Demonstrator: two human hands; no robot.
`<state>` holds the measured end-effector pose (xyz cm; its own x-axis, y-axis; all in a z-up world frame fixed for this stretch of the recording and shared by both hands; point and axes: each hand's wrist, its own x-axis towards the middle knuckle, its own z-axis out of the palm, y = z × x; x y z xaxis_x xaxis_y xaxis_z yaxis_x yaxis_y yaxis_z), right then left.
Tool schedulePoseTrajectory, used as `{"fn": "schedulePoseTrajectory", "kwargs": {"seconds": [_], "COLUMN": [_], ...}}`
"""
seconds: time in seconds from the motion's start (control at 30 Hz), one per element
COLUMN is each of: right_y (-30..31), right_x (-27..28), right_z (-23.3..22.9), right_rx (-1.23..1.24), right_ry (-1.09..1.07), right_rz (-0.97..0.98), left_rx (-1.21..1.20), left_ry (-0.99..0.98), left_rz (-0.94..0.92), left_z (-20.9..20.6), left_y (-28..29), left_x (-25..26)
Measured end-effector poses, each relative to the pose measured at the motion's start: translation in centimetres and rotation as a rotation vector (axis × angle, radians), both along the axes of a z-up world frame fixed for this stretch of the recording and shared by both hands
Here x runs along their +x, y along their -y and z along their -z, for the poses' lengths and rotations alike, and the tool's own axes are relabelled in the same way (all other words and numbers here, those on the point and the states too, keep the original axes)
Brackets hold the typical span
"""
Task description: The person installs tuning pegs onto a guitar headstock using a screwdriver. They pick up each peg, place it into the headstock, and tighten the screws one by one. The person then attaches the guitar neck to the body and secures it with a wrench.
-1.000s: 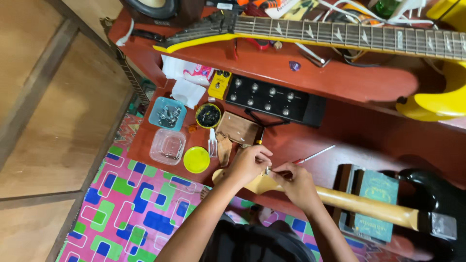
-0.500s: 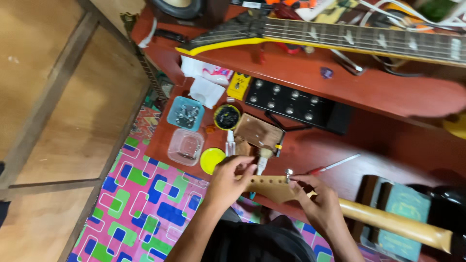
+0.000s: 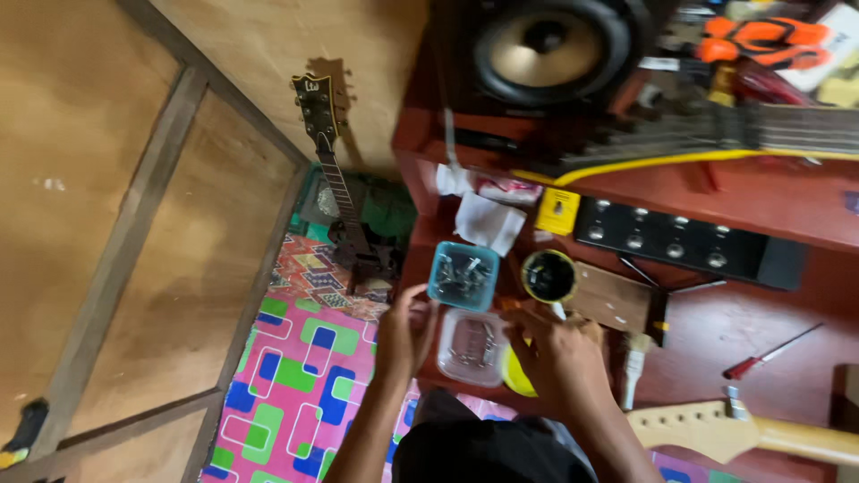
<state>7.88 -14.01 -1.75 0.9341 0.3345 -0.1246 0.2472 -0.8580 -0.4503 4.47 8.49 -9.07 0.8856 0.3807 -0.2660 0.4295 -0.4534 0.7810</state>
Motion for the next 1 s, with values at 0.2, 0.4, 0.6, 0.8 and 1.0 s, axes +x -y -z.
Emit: {"fn": "schedulePoseTrajectory", "kwargs": {"seconds": [0.2,0.4,0.6,0.8,1.0], "right_y": [-8.4,-7.3,-6.5,-6.1,-7.2], "right_x": [5.1,7.5,9.0,9.7,10.1], "right_z": [3.4,12.4,13.9,14.3,10.9], "right_rx": [-0.041,-0.174,-0.162,-0.135,-0.078], "right_ry": [0.001,0.123,0.181,0.149,0.051], "right_rz": [-0.174,-0.456,-0.644,-0.666,-0.666], "left_rx": [0.077,-0.152,-0.159,-0.196,-0.154], "left_ry": [0.036,-0.131,-0.121,-0.086,-0.091], "left_rz": [0.086,0.062,0.072,0.130,0.151], "left_z": [2.0,3.1,5.0,4.3,4.8], "left_y": [-1.2,-2.7,-2.3,-2.5,-2.5], "left_x": [1.5,2.3,2.3,2.4,2.5]}}
